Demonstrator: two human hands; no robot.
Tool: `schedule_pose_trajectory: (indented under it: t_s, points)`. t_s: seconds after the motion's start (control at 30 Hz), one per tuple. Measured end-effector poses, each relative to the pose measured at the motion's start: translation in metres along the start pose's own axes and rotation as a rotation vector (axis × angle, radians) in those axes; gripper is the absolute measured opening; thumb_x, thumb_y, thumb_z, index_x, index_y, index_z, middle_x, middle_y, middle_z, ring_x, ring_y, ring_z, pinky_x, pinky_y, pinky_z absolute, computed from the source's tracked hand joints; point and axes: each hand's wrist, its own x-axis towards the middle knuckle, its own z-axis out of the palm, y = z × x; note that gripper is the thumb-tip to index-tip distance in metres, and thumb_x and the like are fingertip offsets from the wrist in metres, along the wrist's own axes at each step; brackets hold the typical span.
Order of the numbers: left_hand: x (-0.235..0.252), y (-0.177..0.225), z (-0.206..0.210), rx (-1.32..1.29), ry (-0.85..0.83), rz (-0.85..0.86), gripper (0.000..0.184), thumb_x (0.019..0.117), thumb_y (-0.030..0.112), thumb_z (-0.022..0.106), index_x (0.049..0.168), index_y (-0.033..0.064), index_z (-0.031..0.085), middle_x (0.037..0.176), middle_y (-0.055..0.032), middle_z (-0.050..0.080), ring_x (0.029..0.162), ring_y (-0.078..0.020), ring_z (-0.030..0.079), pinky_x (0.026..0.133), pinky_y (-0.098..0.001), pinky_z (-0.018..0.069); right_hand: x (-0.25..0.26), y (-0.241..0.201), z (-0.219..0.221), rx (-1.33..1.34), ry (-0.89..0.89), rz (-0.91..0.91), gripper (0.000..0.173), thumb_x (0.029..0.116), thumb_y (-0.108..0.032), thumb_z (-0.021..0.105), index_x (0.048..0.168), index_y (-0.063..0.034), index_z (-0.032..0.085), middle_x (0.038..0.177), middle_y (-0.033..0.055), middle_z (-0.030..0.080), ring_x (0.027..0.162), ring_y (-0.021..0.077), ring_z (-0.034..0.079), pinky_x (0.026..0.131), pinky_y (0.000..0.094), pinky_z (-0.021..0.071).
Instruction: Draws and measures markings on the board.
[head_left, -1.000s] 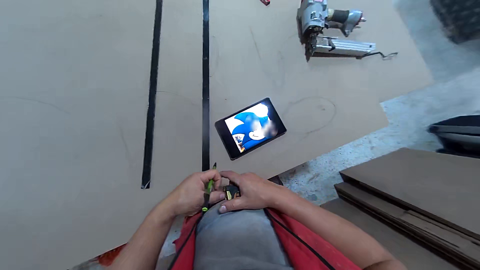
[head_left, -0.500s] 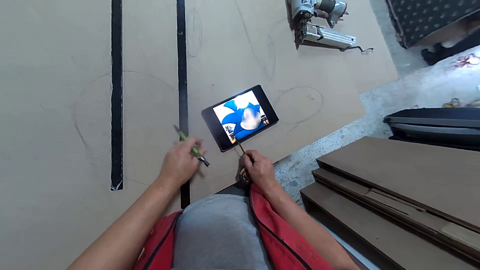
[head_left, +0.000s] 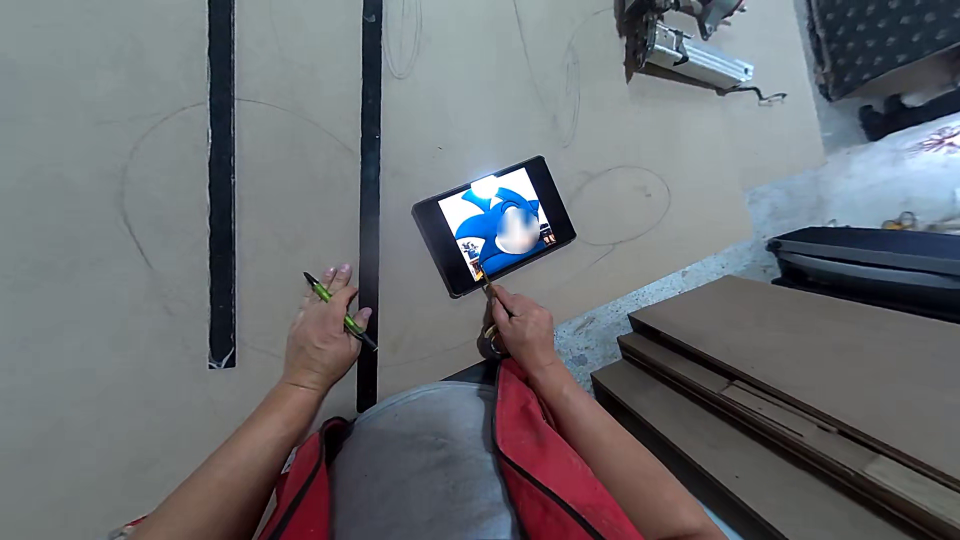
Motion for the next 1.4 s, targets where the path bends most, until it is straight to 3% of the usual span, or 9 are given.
schedule_pose_trajectory:
  t_s: [0.87,1.27,1.4]
  points:
    - [-0.0023,-0.0016,0.0024,-0.014,0.053,0.040,0.051,0.1059,0.040,0.045,0.141,0.0042,0.055,0.162,-0.0113,0.042,0.154,-0.0261,0.033,0.127,-0.0508,0.0236,0.0022,0.0052,-0.0001,0.039,-0.073,-0.012,0.031,0.1025,-0.026,0.057,0.126,-0.0222,0.076,0.091,0.0009,0.078,0.087,0.0155,0.075,0.077,0.0402,0.0623]
    - [-0.0012,-0.0012,0.0030,-0.013,0.060,0.049,0.052,0.1065,0.040,0.043,0.140,0.0035,0.055,0.162,-0.0118,0.043,0.154,-0.0265,0.033,0.127,-0.0500,0.0225,0.0007,-0.0001,-0.0074,0.038,-0.063,0.025,0.031,0.1029,-0.024,0.058,0.128,-0.0208,0.075,0.088,0.0022,0.076,0.081,0.0170,0.074,0.069,0.0413,0.0607]
    - [-0.0010,-0.0002,0.0031,-0.020,0.064,0.038,0.050,0.1062,0.039,0.044,0.139,0.0038,0.056,0.162,-0.0110,0.043,0.154,-0.0260,0.033,0.127,-0.0489,0.0231,0.0025,0.0026,-0.0020,0.043,-0.041,0.036,0.030,0.1025,-0.025,0.058,0.126,-0.0222,0.076,0.089,0.0005,0.078,0.083,0.0141,0.075,0.073,0.0388,0.0614]
